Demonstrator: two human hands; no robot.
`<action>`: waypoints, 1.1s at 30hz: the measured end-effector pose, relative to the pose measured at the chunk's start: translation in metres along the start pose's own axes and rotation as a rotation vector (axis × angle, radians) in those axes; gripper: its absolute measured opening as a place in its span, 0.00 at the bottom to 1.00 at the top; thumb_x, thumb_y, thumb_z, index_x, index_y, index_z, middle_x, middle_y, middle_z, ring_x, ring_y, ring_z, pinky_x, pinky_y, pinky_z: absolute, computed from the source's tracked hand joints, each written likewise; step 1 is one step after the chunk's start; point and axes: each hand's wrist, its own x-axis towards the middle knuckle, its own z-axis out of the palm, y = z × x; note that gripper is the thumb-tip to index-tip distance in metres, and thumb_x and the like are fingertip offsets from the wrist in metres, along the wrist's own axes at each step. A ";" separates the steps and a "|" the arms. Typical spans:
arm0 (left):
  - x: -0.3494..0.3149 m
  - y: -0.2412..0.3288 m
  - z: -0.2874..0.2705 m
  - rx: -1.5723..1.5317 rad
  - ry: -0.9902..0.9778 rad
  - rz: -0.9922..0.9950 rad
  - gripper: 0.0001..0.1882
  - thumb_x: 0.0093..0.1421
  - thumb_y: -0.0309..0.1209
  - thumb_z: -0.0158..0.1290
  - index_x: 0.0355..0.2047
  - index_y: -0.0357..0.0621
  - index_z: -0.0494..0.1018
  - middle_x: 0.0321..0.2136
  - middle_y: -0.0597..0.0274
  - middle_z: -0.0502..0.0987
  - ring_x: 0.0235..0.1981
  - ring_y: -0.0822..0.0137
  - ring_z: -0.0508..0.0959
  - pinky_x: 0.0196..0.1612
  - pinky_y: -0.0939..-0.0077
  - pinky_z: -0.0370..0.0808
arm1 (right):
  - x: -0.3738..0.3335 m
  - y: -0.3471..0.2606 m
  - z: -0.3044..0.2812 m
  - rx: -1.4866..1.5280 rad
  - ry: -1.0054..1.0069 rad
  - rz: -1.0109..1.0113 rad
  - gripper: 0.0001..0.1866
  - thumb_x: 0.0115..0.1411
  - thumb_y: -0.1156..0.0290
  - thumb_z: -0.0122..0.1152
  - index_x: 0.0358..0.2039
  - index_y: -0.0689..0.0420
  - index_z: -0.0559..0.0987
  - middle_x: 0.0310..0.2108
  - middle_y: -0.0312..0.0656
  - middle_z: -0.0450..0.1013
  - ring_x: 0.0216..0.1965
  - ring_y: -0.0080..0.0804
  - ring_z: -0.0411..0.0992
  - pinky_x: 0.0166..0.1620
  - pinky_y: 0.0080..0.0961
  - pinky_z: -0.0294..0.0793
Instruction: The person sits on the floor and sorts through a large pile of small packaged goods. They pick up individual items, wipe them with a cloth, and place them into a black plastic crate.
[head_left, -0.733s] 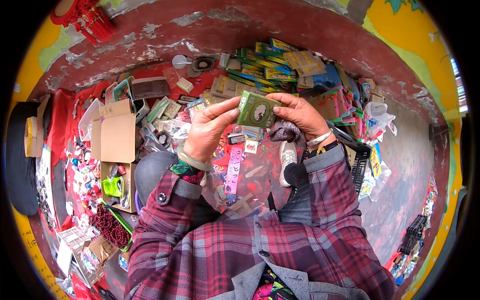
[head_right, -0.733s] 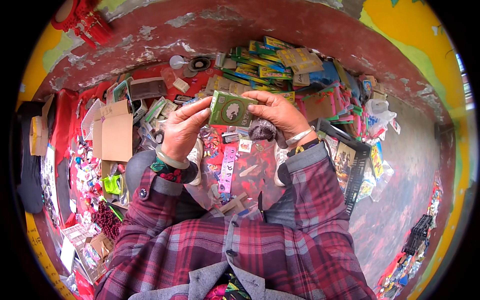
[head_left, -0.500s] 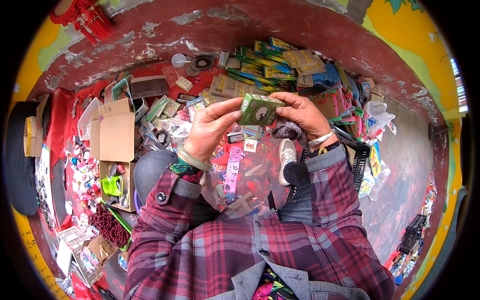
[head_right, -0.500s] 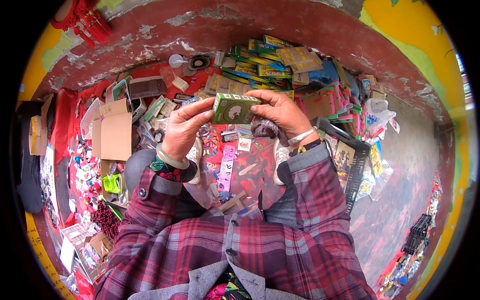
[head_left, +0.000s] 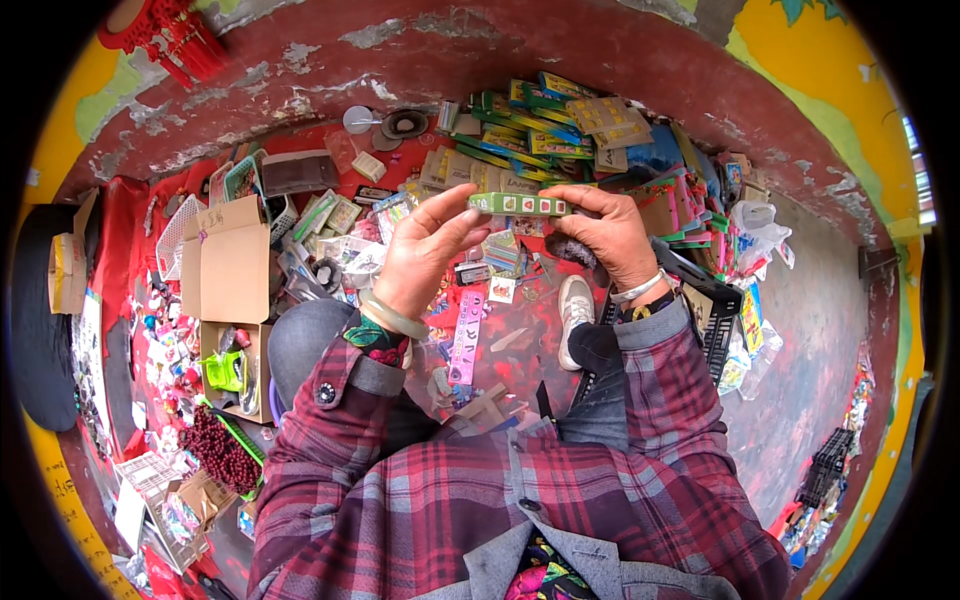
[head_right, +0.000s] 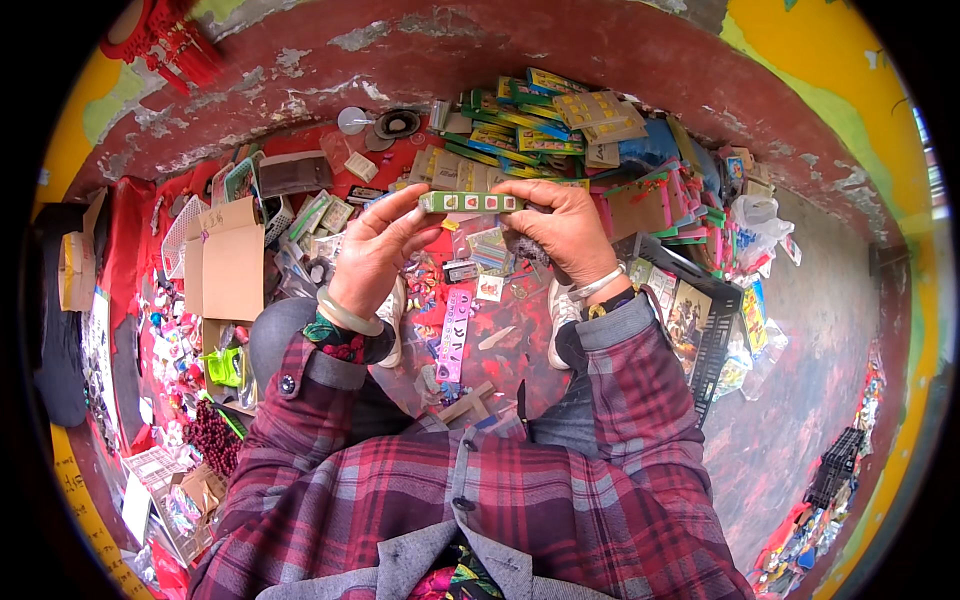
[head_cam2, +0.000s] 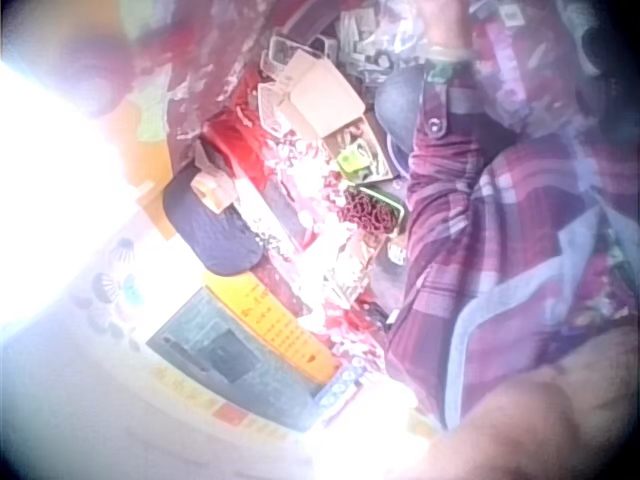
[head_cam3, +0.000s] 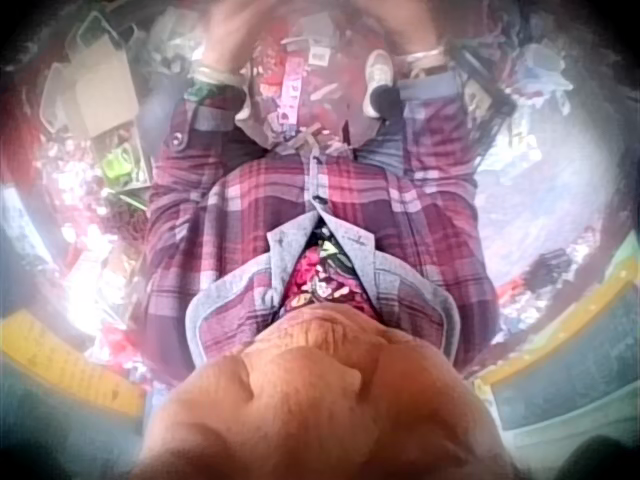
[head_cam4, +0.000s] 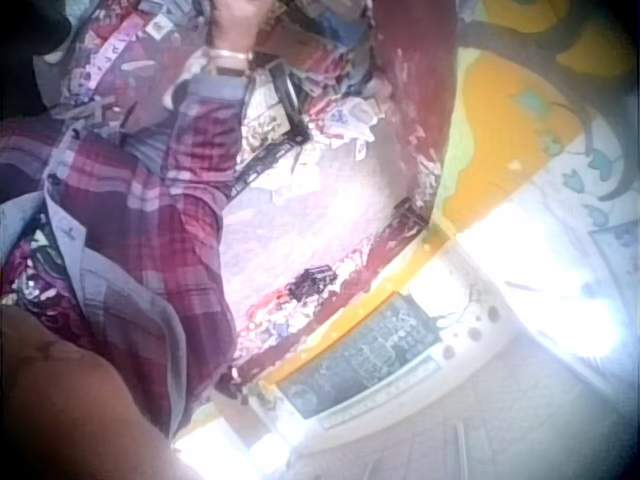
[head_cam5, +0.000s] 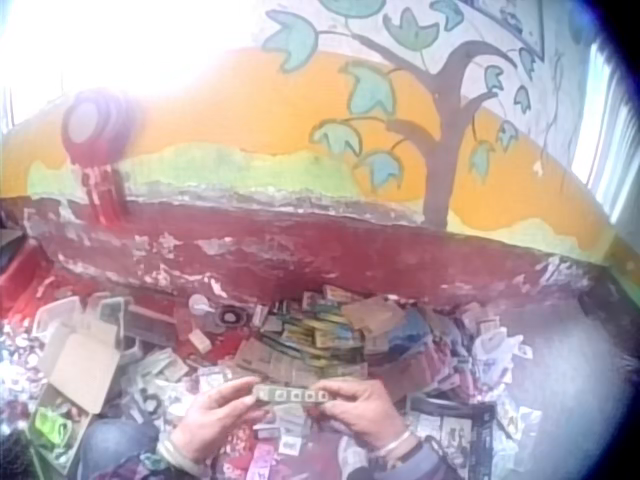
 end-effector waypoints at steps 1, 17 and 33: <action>0.000 -0.001 -0.001 0.013 -0.007 0.007 0.19 0.61 0.25 0.49 0.53 0.35 0.65 0.44 0.54 0.74 0.44 0.67 0.76 0.44 0.80 0.75 | 0.000 0.000 0.000 -0.008 -0.002 -0.010 0.13 0.53 0.81 0.56 0.41 0.65 0.76 0.27 0.34 0.73 0.24 0.16 0.70 0.29 0.14 0.69; -0.002 0.000 -0.005 0.369 -0.116 0.030 0.13 0.61 0.29 0.51 0.42 0.33 0.74 0.33 0.61 0.78 0.30 0.75 0.76 0.36 0.81 0.75 | -0.001 -0.009 -0.017 -0.019 -0.154 0.151 0.18 0.56 0.75 0.56 0.47 0.67 0.72 0.42 0.39 0.72 0.41 0.22 0.69 0.45 0.18 0.69; -0.002 0.013 -0.008 0.274 -0.148 -0.285 0.10 0.56 0.27 0.55 0.36 0.31 0.74 0.28 0.58 0.78 0.27 0.69 0.79 0.33 0.80 0.77 | -0.005 -0.011 -0.017 -0.047 -0.235 0.186 0.17 0.56 0.75 0.56 0.47 0.67 0.73 0.39 0.39 0.73 0.39 0.22 0.71 0.43 0.18 0.71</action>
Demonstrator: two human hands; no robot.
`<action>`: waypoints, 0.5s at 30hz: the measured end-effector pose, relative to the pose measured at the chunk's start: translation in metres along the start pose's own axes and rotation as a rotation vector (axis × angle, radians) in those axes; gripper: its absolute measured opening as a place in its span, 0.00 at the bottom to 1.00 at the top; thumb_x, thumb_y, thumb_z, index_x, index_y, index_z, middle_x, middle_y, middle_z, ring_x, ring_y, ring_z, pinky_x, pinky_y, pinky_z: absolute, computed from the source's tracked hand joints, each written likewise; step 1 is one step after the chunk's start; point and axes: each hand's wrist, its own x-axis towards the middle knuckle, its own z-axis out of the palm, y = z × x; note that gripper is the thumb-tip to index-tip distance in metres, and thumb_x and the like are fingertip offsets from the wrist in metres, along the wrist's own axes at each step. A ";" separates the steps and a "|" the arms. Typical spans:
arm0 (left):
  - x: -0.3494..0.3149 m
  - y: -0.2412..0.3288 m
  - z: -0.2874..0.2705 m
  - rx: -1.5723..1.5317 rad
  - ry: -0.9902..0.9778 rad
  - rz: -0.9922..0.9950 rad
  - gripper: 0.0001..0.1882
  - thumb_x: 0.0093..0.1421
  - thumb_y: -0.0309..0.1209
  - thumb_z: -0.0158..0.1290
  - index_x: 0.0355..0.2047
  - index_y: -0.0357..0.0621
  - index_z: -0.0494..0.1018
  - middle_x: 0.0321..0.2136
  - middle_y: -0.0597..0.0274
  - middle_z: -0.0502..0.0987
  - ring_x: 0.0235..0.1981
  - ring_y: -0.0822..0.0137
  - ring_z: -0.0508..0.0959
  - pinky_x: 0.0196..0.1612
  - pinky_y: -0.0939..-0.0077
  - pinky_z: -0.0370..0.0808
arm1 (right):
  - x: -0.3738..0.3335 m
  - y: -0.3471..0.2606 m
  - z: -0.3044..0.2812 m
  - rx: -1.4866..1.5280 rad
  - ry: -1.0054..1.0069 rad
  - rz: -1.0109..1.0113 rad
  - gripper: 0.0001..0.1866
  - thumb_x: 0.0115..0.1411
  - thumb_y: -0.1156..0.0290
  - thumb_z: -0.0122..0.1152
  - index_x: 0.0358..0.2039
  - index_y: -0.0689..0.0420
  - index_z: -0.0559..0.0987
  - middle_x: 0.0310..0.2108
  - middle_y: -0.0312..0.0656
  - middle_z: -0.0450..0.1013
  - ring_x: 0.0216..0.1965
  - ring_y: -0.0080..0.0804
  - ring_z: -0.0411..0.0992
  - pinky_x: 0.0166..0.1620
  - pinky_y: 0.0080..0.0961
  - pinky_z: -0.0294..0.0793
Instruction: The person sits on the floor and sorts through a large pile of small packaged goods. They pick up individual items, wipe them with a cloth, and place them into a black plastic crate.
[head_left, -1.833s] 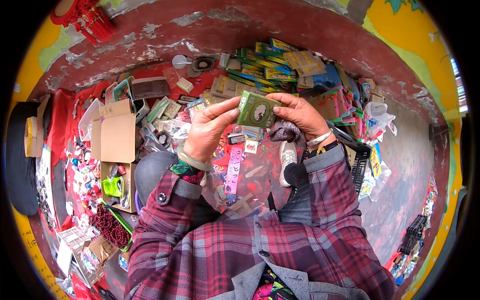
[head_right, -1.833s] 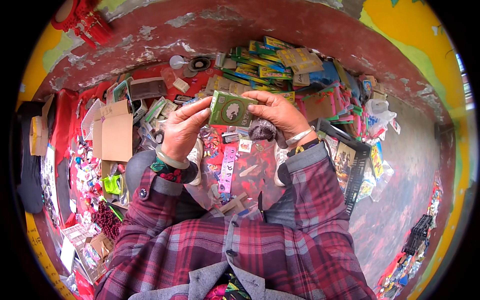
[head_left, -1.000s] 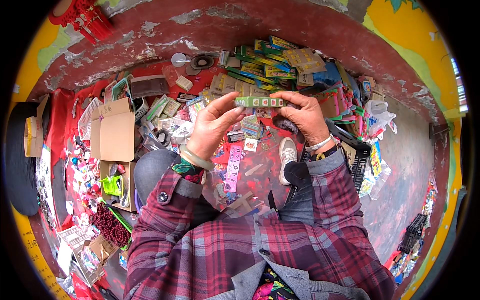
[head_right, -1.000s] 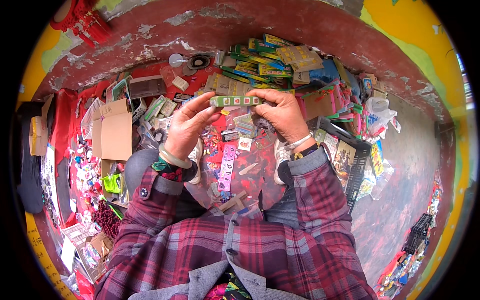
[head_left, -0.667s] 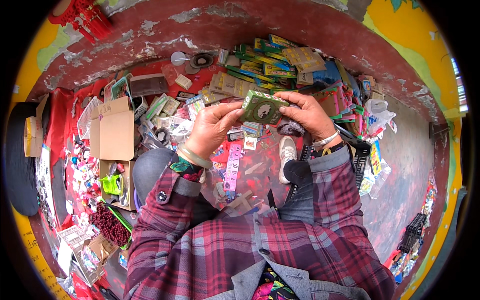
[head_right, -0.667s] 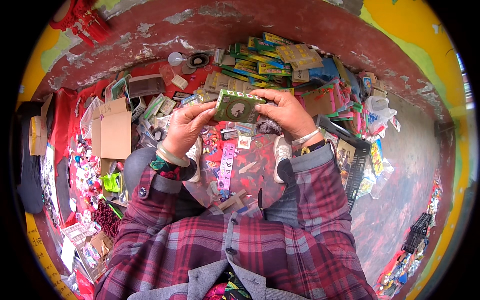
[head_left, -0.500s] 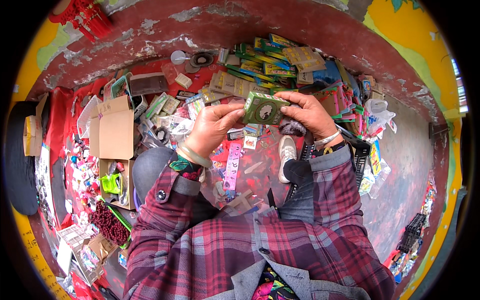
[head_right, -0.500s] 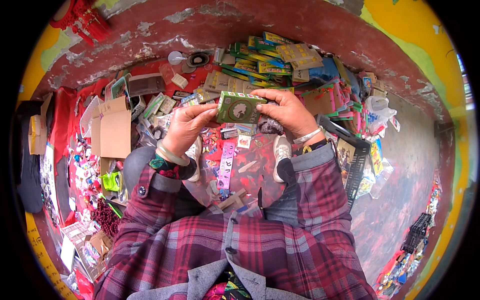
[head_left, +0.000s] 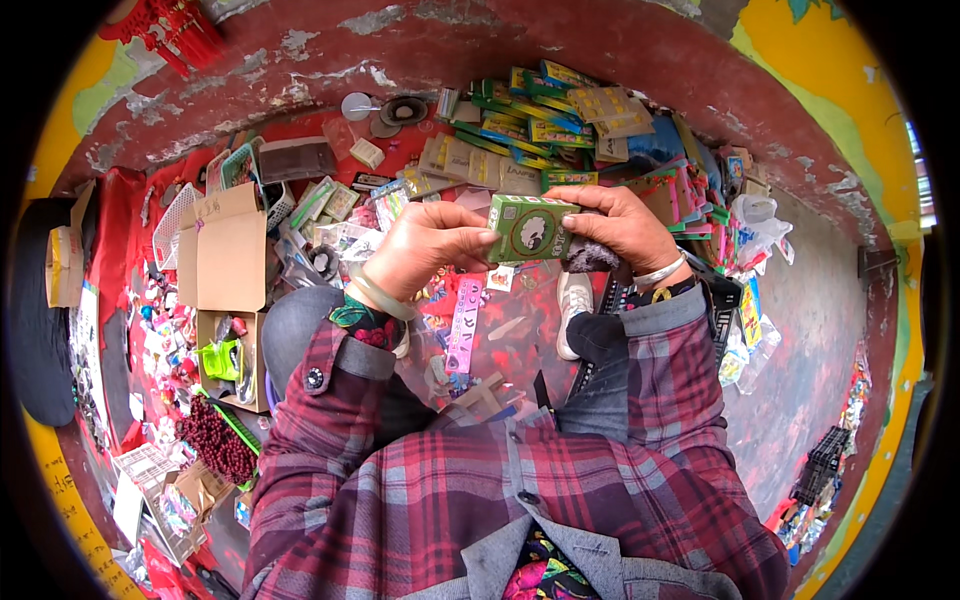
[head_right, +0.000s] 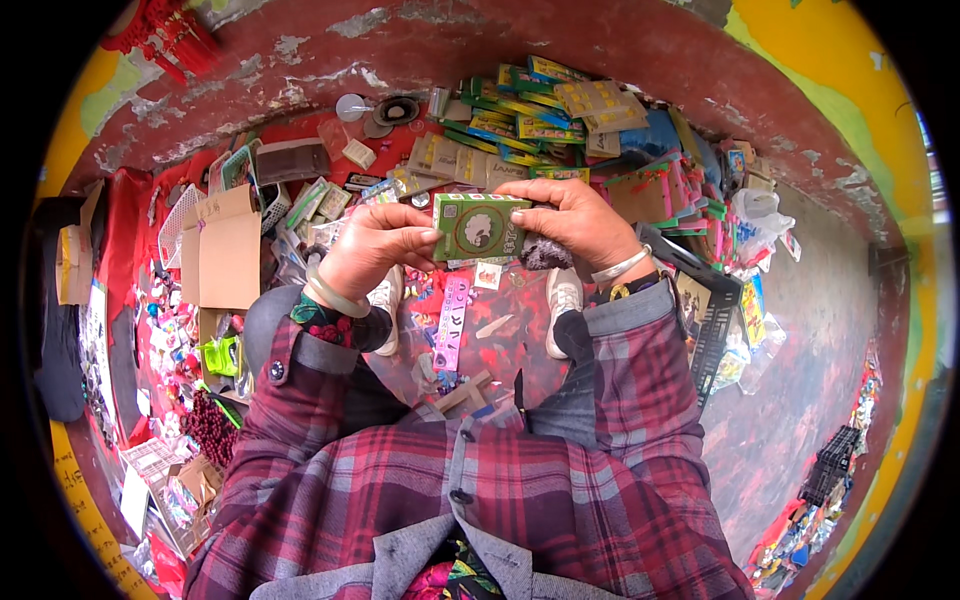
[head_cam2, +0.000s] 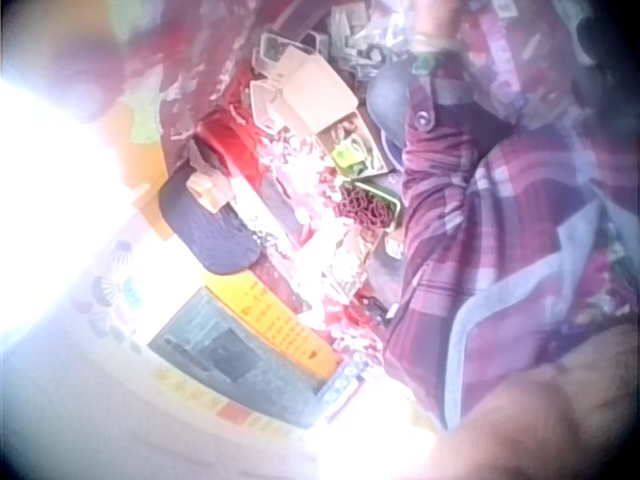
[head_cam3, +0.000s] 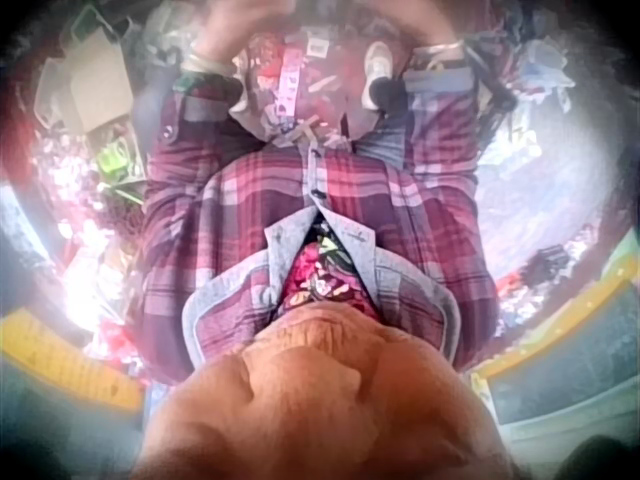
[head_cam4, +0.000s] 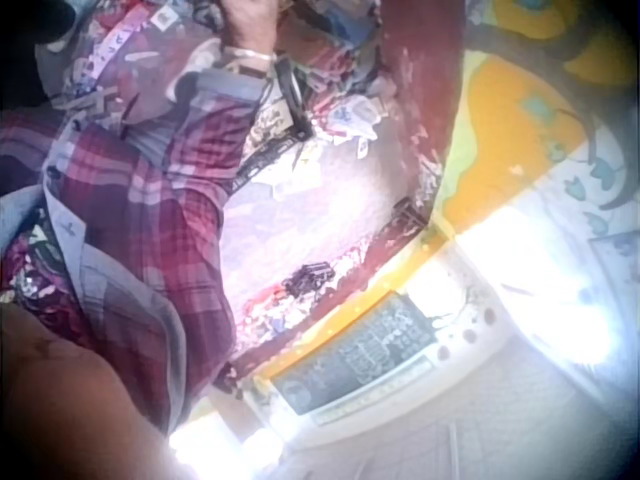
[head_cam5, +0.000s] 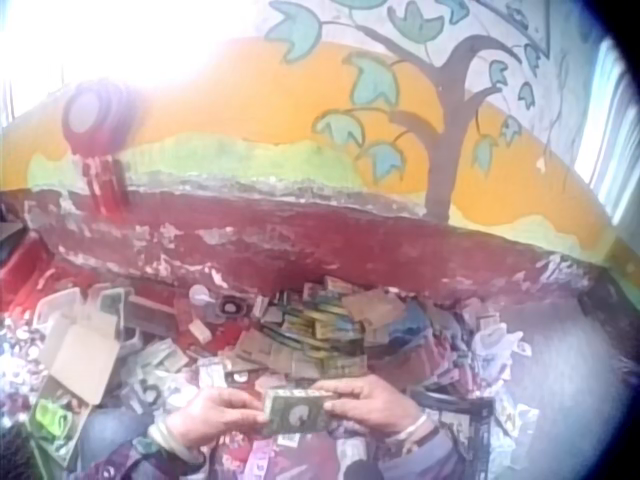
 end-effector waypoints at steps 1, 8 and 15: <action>0.000 0.000 0.000 -0.021 0.006 0.018 0.10 0.56 0.27 0.55 0.36 0.32 0.74 0.28 0.58 0.78 0.28 0.70 0.79 0.34 0.80 0.77 | 0.000 0.000 0.000 0.015 0.007 -0.001 0.18 0.56 0.74 0.56 0.47 0.66 0.72 0.39 0.39 0.74 0.38 0.22 0.72 0.42 0.19 0.72; 0.000 0.004 0.004 -0.112 -0.057 0.120 0.16 0.57 0.27 0.54 0.44 0.31 0.72 0.35 0.55 0.78 0.33 0.68 0.79 0.38 0.79 0.76 | 0.005 0.006 -0.006 0.087 -0.021 0.010 0.17 0.57 0.72 0.57 0.46 0.65 0.73 0.39 0.38 0.73 0.38 0.21 0.72 0.42 0.19 0.72; -0.002 0.005 0.002 -0.154 -0.103 0.070 0.17 0.58 0.28 0.52 0.47 0.30 0.70 0.37 0.54 0.77 0.35 0.68 0.78 0.40 0.78 0.76 | 0.007 0.010 -0.009 0.088 -0.031 0.015 0.17 0.58 0.72 0.57 0.46 0.65 0.72 0.40 0.38 0.73 0.39 0.21 0.71 0.43 0.18 0.72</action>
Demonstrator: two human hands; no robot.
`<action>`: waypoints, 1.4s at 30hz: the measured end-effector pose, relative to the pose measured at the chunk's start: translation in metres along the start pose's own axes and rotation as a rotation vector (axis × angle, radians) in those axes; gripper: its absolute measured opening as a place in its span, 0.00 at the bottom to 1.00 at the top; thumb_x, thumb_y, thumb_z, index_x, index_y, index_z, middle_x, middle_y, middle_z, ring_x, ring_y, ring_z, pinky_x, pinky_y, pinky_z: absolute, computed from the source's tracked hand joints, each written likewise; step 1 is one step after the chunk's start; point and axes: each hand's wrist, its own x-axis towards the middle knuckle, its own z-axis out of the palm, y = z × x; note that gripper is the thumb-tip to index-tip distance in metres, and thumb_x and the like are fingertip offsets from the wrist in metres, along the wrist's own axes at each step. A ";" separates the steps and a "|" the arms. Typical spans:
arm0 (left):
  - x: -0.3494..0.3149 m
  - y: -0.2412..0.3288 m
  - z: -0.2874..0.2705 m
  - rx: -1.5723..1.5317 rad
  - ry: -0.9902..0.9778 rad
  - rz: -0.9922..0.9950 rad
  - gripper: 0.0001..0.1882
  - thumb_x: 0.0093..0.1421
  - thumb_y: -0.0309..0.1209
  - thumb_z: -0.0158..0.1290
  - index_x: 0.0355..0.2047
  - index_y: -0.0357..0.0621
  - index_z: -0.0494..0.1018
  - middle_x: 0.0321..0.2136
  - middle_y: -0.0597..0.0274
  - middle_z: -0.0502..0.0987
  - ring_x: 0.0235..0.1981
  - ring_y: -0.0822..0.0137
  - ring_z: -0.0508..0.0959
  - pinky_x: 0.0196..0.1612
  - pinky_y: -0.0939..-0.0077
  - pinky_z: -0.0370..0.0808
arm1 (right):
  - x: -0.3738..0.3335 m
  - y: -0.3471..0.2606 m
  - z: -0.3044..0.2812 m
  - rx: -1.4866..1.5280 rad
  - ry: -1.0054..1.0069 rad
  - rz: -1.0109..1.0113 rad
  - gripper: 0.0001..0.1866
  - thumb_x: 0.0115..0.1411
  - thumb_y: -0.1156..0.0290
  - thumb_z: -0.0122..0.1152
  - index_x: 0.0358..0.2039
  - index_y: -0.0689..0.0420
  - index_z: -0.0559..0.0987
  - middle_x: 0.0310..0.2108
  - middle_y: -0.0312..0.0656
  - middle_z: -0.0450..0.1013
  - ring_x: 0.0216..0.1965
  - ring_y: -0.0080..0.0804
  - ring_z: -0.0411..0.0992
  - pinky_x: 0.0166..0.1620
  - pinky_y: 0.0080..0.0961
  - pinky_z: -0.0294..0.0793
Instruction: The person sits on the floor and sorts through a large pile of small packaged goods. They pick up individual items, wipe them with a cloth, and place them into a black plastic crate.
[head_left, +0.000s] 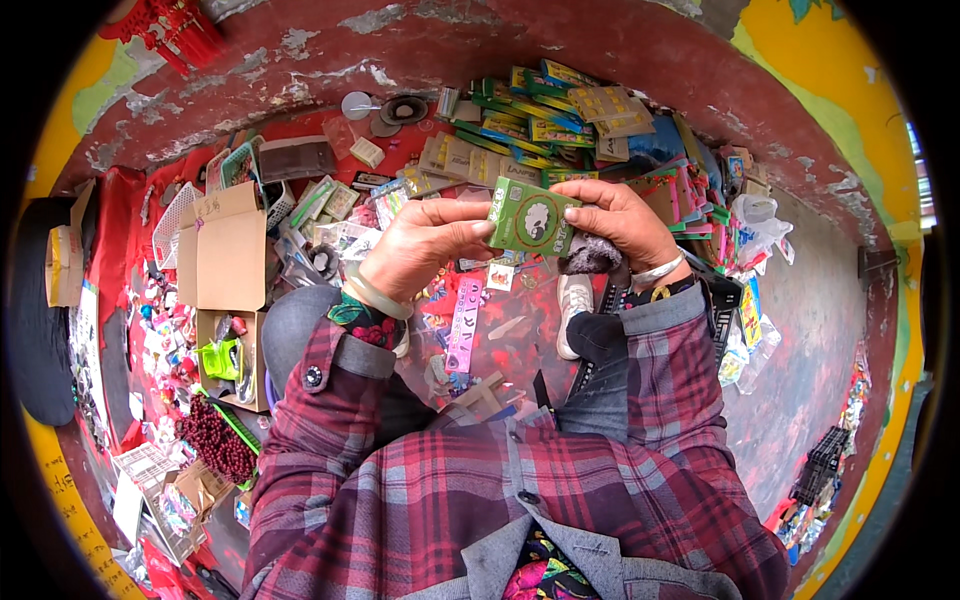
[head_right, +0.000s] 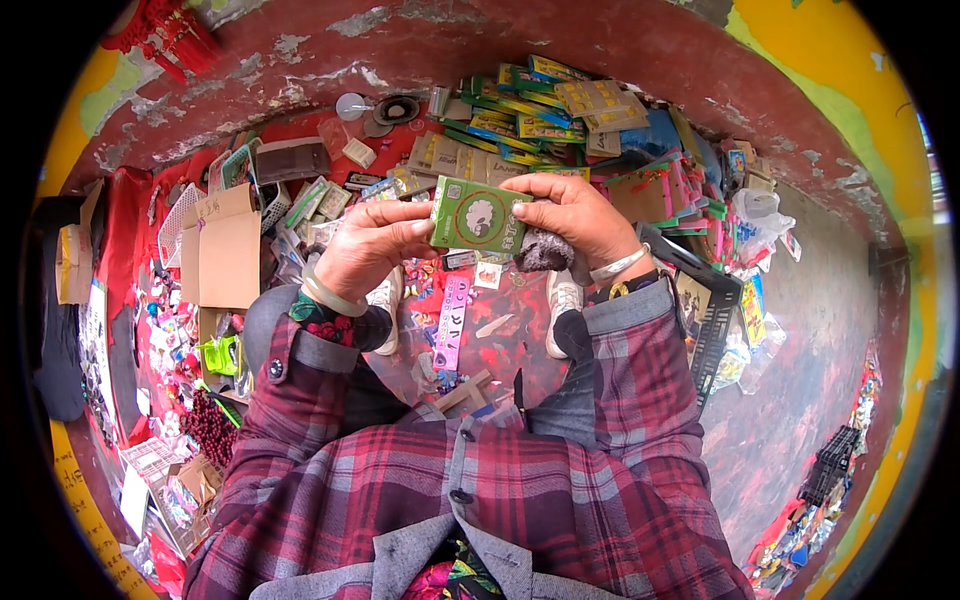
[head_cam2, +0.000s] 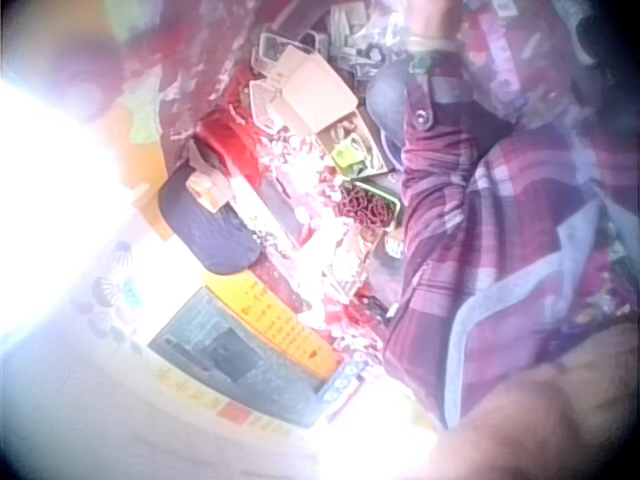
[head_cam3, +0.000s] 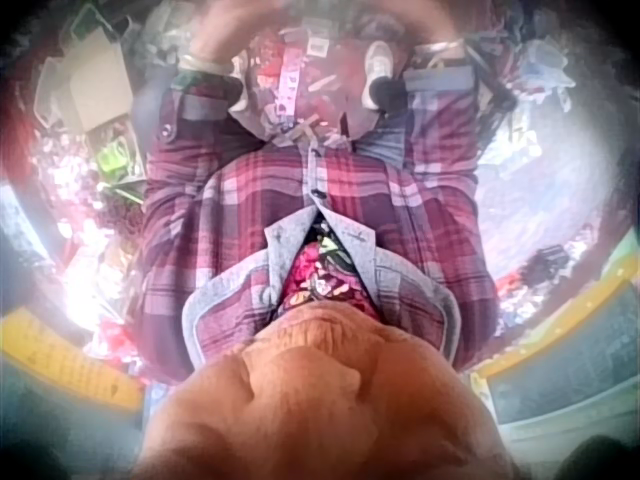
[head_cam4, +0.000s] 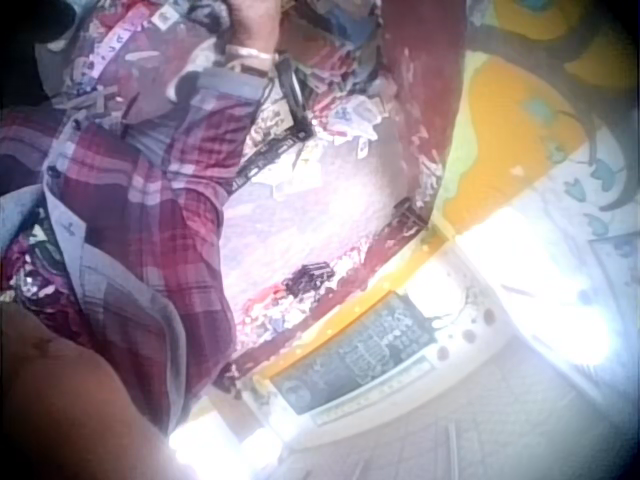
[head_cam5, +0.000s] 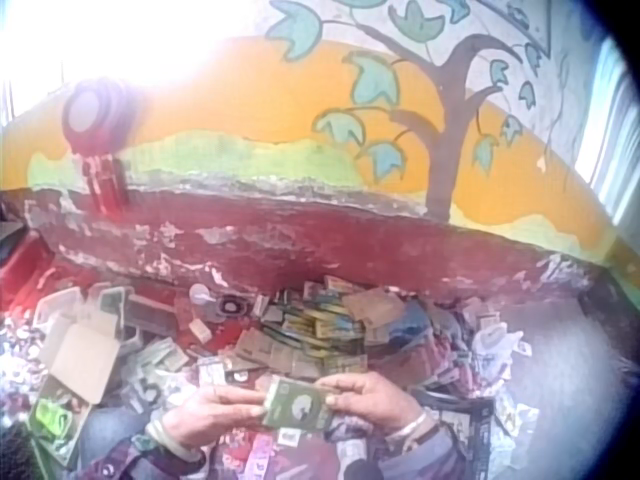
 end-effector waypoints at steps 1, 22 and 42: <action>0.000 0.000 -0.001 -0.008 -0.009 -0.010 0.18 0.58 0.28 0.52 0.47 0.29 0.70 0.37 0.54 0.77 0.34 0.68 0.78 0.40 0.78 0.76 | 0.000 0.000 0.000 -0.005 0.001 -0.001 0.17 0.58 0.72 0.57 0.46 0.65 0.72 0.40 0.38 0.73 0.39 0.21 0.71 0.43 0.18 0.72; 0.005 -0.013 -0.011 0.131 0.104 -0.183 0.14 0.59 0.27 0.51 0.42 0.28 0.72 0.32 0.53 0.78 0.29 0.68 0.80 0.34 0.80 0.78 | 0.003 0.005 0.001 -0.197 0.059 -0.007 0.16 0.56 0.73 0.57 0.43 0.68 0.74 0.37 0.40 0.75 0.37 0.21 0.72 0.42 0.18 0.71; 0.010 -0.018 -0.010 0.187 0.139 -0.145 0.14 0.60 0.30 0.51 0.40 0.29 0.73 0.30 0.54 0.78 0.28 0.68 0.79 0.33 0.81 0.78 | -0.004 -0.002 0.007 -0.327 0.130 -0.062 0.15 0.53 0.74 0.58 0.40 0.70 0.76 0.34 0.39 0.74 0.35 0.20 0.70 0.39 0.19 0.70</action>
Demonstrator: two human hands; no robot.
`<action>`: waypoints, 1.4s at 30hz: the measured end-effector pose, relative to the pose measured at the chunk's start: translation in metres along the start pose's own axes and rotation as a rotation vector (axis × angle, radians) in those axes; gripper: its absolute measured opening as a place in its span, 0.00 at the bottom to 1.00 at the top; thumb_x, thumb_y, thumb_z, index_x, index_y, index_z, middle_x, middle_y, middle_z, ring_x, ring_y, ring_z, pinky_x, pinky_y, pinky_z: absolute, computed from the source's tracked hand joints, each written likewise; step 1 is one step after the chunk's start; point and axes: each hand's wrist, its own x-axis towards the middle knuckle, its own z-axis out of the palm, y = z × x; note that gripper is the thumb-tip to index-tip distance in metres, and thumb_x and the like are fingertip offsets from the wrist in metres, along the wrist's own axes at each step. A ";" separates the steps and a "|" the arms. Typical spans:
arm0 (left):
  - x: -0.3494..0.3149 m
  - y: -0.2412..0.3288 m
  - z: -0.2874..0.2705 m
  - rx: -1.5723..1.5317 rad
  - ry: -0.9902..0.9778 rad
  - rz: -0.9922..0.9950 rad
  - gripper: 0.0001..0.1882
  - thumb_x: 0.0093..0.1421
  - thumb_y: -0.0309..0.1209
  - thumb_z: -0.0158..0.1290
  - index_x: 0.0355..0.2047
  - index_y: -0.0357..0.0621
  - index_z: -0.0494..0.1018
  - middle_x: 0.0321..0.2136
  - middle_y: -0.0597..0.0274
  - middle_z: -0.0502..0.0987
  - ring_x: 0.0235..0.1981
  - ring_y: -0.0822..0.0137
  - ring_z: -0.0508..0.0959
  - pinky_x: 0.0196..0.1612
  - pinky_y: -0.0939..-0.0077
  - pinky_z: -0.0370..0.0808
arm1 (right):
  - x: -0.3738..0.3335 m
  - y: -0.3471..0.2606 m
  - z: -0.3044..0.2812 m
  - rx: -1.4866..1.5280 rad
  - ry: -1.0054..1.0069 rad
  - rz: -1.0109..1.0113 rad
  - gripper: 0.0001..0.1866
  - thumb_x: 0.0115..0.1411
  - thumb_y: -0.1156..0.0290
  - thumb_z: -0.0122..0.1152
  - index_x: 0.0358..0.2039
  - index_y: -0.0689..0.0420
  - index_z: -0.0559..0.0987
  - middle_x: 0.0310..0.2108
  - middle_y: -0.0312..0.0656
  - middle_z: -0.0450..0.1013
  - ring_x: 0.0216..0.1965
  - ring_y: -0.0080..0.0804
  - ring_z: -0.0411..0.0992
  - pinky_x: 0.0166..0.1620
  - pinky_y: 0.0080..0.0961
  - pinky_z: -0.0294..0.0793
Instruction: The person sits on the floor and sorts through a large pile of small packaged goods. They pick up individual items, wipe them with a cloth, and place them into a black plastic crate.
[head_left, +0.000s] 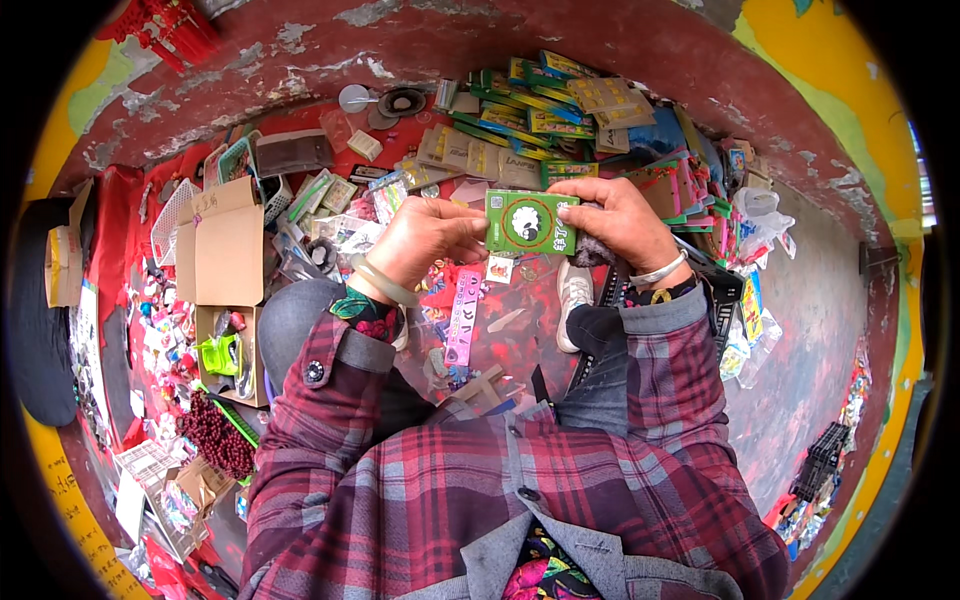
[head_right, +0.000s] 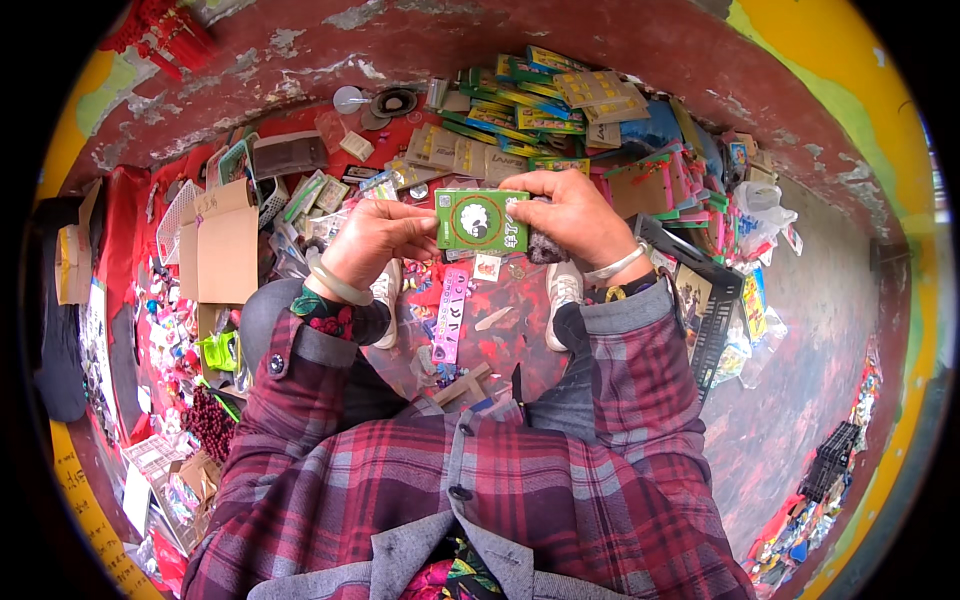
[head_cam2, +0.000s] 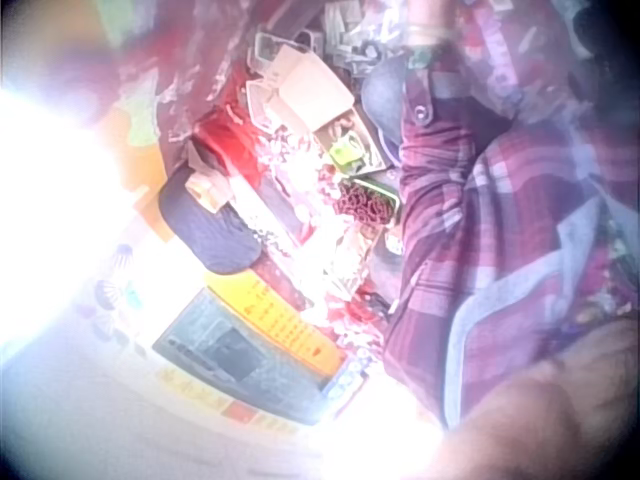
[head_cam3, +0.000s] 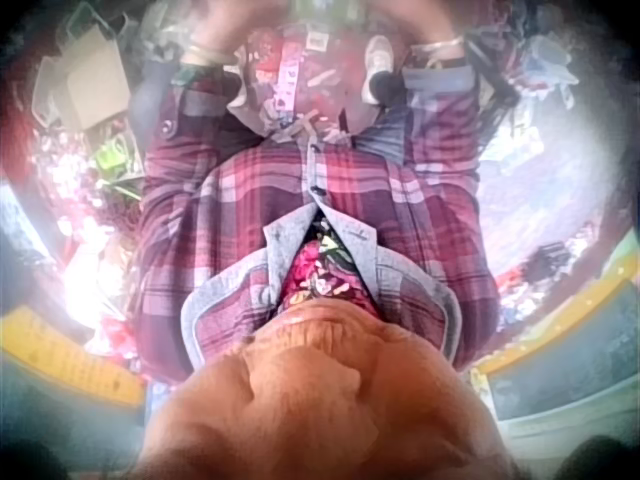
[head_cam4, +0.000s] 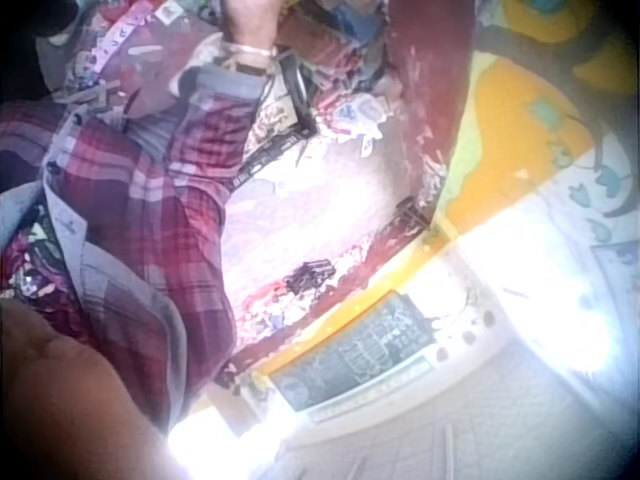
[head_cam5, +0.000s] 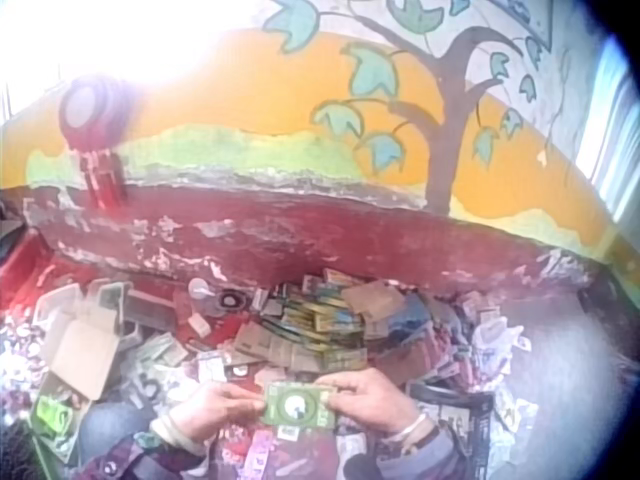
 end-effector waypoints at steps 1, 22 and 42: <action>0.000 0.001 0.000 0.000 -0.006 -0.011 0.13 0.60 0.29 0.51 0.39 0.29 0.74 0.29 0.54 0.79 0.27 0.68 0.80 0.32 0.81 0.78 | 0.000 -0.001 0.000 0.003 -0.005 0.004 0.15 0.53 0.74 0.58 0.40 0.70 0.76 0.34 0.39 0.74 0.35 0.21 0.70 0.39 0.19 0.70; 0.015 -0.024 0.008 0.579 0.181 0.088 0.09 0.55 0.27 0.52 0.27 0.32 0.75 0.17 0.63 0.74 0.17 0.75 0.74 0.21 0.81 0.72 | -0.003 0.000 0.034 -0.322 0.081 -0.079 0.13 0.51 0.72 0.58 0.36 0.67 0.77 0.28 0.45 0.75 0.30 0.26 0.72 0.34 0.24 0.71; 0.024 -0.012 0.016 -0.588 -0.041 0.281 0.27 0.63 0.43 0.45 0.55 0.37 0.60 0.51 0.53 0.68 0.53 0.62 0.68 0.54 0.67 0.66 | -0.007 -0.006 0.026 0.621 0.190 0.019 0.14 0.56 0.76 0.58 0.42 0.68 0.70 0.33 0.41 0.73 0.33 0.23 0.73 0.36 0.17 0.73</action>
